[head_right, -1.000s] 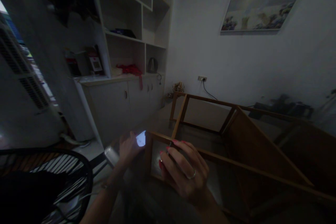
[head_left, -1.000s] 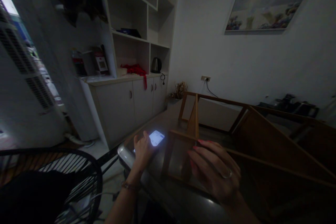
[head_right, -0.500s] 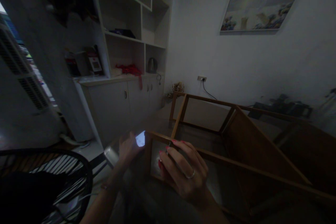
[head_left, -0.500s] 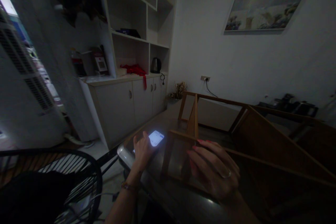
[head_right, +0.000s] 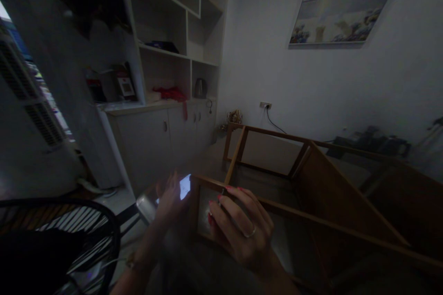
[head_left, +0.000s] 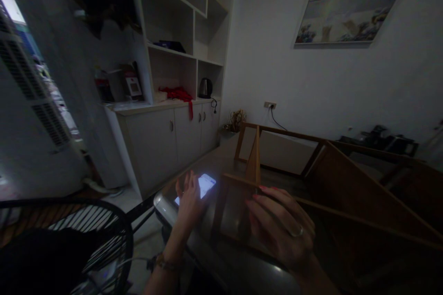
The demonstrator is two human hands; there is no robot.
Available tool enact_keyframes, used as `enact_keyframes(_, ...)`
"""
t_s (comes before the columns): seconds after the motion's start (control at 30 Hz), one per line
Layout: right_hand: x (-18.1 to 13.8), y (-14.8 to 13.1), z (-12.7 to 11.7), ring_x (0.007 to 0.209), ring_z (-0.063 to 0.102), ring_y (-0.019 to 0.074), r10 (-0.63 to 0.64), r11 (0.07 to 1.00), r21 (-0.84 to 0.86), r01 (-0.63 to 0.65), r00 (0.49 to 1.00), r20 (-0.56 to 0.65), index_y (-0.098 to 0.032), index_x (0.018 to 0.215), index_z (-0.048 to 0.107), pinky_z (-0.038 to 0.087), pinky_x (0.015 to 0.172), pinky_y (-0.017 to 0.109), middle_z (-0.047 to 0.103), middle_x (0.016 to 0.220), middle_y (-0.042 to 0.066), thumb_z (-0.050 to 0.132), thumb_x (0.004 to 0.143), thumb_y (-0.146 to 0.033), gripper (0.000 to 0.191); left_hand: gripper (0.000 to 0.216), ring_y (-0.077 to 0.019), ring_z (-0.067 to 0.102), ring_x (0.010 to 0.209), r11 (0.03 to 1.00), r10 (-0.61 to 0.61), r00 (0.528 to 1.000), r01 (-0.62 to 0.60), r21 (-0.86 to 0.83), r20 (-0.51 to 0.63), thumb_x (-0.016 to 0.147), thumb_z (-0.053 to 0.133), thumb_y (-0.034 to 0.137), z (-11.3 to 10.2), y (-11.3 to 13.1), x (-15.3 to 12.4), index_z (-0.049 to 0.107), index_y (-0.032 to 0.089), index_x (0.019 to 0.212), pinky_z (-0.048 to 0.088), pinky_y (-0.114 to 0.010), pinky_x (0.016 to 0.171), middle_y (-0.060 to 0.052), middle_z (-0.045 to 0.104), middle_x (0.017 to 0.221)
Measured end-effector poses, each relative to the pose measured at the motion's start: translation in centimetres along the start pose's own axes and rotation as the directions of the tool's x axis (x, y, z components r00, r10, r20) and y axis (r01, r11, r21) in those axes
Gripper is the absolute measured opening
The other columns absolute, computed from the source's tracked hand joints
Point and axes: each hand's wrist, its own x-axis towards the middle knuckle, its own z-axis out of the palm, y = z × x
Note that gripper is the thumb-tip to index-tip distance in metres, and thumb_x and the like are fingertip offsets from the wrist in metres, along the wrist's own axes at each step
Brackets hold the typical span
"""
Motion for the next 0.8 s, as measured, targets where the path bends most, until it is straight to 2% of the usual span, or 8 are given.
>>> enact_keyframes(0.1,0.0,0.0,0.0,0.097,0.073,0.0216,-0.003,1.0,-0.002,0.003,1.0,-0.003,-0.017,0.097,0.075,0.062,0.087,0.037,0.077,0.09,0.004,0.069,0.091,-0.014,0.009,0.035,-0.0354,0.052,0.139,0.99,-0.005,0.98,-0.023,-0.14,-0.198,0.101,0.041,0.033,-2.1,1.8,-0.3,0.057,0.015,0.127,0.019,-0.065,0.119,-0.021,0.06,0.143)
enact_keyframes(0.2,0.0,0.1,0.0,0.098,0.073,0.0215,-0.008,1.0,0.0,0.008,1.0,0.004,-0.017,0.098,0.075,0.062,0.087,0.037,0.077,0.091,0.004,0.069,0.091,-0.014,0.01,0.022,-0.0269,0.058,0.131,0.954,0.056,0.934,-0.155,-0.257,-0.353,0.102,0.04,0.027,-5.1,4.7,-0.8,0.058,0.021,0.114,0.029,-0.054,0.115,-0.015,0.064,0.138)
enact_keyframes(0.27,0.0,0.1,0.0,0.098,0.073,0.0219,-0.012,1.0,0.002,0.012,1.0,0.007,-0.016,0.099,0.075,0.062,0.087,0.038,0.077,0.092,0.005,0.068,0.091,-0.014,0.011,0.02,-0.0232,0.059,0.127,0.908,0.147,0.896,-0.291,-0.302,-0.42,0.103,0.039,0.024,-6.9,6.7,-1.2,0.056,0.023,0.113,0.036,-0.047,0.109,-0.012,0.066,0.135)
enact_keyframes(0.33,-0.1,0.1,0.0,0.098,0.073,0.0223,-0.015,1.0,0.005,0.015,1.0,0.008,-0.016,0.099,0.075,0.063,0.086,0.039,0.077,0.092,0.005,0.067,0.092,-0.014,0.011,0.022,-0.0219,0.059,0.125,0.867,0.204,0.866,-0.376,-0.328,-0.456,0.103,0.037,0.021,-8.2,8.3,-1.4,0.055,0.023,0.115,0.037,-0.044,0.105,-0.012,0.065,0.136)
enact_keyframes(0.43,-0.2,0.1,0.0,0.097,0.073,0.0226,-0.012,1.0,0.012,0.012,1.0,0.013,-0.016,0.1,0.075,0.063,0.085,0.039,0.077,0.091,0.005,0.066,0.092,-0.015,0.011,0.025,-0.0214,0.06,0.122,0.872,0.134,0.821,-0.363,-0.327,-0.556,0.101,0.042,0.017,-9.1,9.9,-1.2,0.052,0.023,0.122,0.036,-0.042,0.103,-0.012,0.065,0.135)
enact_keyframes(0.53,-0.2,0.1,0.1,0.095,0.074,0.0222,-0.014,1.0,-0.002,0.014,1.0,0.001,-0.017,0.098,0.074,0.062,0.085,0.038,0.077,0.09,0.005,0.065,0.093,-0.016,0.011,0.026,-0.0228,0.06,0.122,0.846,0.252,0.8,-0.456,-0.278,-0.544,0.098,0.046,0.016,-9.9,10.9,-0.7,0.056,0.024,0.12,0.033,-0.042,0.104,-0.01,0.067,0.135)
enact_keyframes(0.67,-0.3,0.2,0.2,0.096,0.073,0.0223,-0.017,1.0,0.017,0.017,1.0,-0.023,-0.015,0.099,0.073,0.063,0.085,0.037,0.077,0.091,0.006,0.065,0.092,-0.014,0.011,0.031,-0.0197,0.064,0.116,0.749,0.45,0.769,-0.602,-0.277,-0.453,0.096,0.043,0.012,-10.8,12.2,-0.1,0.063,0.026,0.116,0.032,-0.038,0.105,-0.002,0.076,0.122)
enact_keyframes(0.8,-0.3,0.3,0.2,0.098,0.073,0.0228,-0.031,0.999,0.014,0.031,0.999,-0.016,-0.015,0.1,0.073,0.063,0.087,0.039,0.077,0.091,0.006,0.065,0.092,-0.015,0.011,0.029,-0.0187,0.066,0.103,0.708,0.437,0.774,-0.61,-0.355,-0.459,0.097,0.04,0.013,-10.5,12.3,-0.1,0.065,0.023,0.108,0.036,-0.037,0.099,-0.002,0.078,0.112)
